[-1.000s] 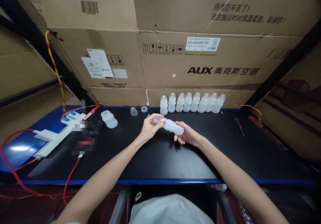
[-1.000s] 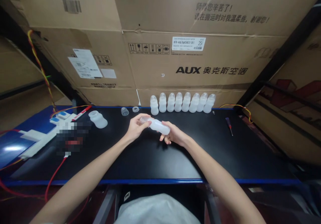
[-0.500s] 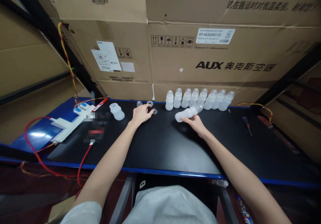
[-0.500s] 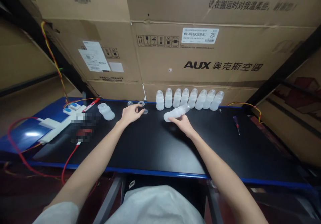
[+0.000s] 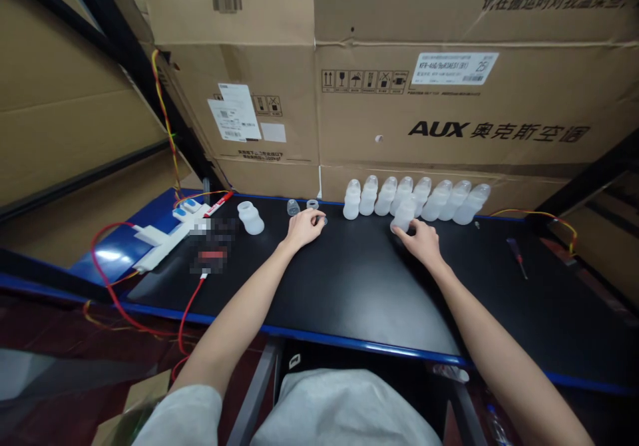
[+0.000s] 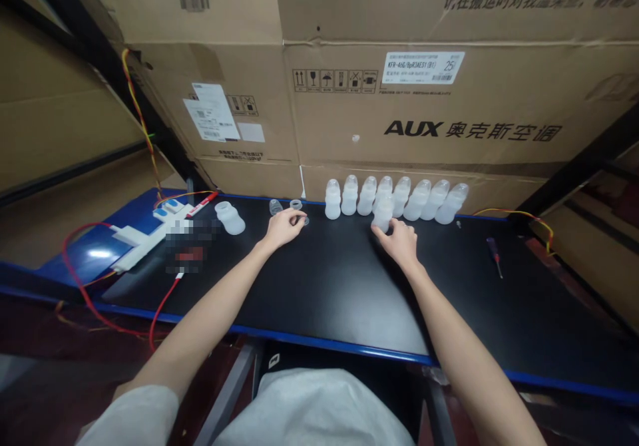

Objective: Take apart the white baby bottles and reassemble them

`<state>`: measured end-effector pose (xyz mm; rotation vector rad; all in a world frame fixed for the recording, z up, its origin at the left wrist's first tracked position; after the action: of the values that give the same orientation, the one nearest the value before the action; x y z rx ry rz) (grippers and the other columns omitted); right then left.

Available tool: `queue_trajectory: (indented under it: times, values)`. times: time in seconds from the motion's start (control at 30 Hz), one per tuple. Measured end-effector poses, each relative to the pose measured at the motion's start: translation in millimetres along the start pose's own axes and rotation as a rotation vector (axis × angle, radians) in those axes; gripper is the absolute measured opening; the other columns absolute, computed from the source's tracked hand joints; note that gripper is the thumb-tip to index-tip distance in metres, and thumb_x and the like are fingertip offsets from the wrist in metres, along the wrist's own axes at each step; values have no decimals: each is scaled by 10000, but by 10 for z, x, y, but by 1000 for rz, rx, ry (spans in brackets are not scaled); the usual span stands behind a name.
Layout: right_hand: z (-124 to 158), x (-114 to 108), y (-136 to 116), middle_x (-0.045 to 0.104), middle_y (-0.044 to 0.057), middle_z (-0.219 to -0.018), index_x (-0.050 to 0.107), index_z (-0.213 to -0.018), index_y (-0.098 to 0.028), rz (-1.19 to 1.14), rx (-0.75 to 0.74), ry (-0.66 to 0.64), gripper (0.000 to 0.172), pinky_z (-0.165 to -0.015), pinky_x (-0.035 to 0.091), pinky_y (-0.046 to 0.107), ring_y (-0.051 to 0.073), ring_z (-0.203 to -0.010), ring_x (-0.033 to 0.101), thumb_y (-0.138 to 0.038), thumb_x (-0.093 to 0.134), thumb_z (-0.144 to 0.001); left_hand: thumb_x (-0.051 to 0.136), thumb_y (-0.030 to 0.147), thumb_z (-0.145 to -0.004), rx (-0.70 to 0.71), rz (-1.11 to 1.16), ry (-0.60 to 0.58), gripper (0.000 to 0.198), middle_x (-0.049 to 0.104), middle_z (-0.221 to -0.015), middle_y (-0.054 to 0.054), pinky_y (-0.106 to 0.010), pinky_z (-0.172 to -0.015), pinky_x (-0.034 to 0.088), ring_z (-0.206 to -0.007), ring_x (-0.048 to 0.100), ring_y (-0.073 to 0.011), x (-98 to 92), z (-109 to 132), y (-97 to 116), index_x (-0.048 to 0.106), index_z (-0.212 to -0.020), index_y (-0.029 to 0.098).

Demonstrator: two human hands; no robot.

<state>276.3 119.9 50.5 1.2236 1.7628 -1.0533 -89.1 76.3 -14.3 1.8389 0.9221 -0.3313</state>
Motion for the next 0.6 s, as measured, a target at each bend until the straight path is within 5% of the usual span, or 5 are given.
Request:
queue_trajectory:
  times: [0.17,0.3,0.47,0.6]
  values:
    - [32,-48,-84,571,285,-1434,484,-1508,-96,-115,72,336,994,-1085,450,610,461,-1307,548,-708,794,-788,678,355,-955,27,73,32,209,641,-754,4,-288,-705,438,-703,605,-155,38,86,61,847,-1026,255]
    - [182,-162,-386,541,238,-1407,544,-1418,-141,-191,-200,587,661,-1143,423,600,400,-1350,521,-545,707,-921,704,460,-961,89,193,-65,257,630,-686,30,-278,-685,421,-655,573,-138,79,150,191,854,-1039,266]
    - [412,-122,-772,608,156,-1316,666,-1268,-216,-331,-526,357,283,-1108,501,510,318,-1259,610,-353,631,-1023,736,552,-953,144,202,-261,323,671,-708,36,-291,-675,405,-654,591,-139,86,209,355,851,-1109,293]
    - [538,-23,-908,643,143,-1343,673,-1348,-240,-319,-692,66,308,-1099,502,514,316,-1246,629,-344,592,-1070,668,508,-1012,154,0,-51,304,752,-939,-41,-345,-848,495,-946,680,-229,-36,131,248,844,-1107,278]
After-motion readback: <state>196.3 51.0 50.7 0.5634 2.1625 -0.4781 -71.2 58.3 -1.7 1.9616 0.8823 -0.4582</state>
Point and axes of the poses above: each hand's wrist, its own z-axis away from the middle knuckle, its own x-axis out of the palm, y = z × x, the point moved 2 cm from there along -z, towards the middle knuckle
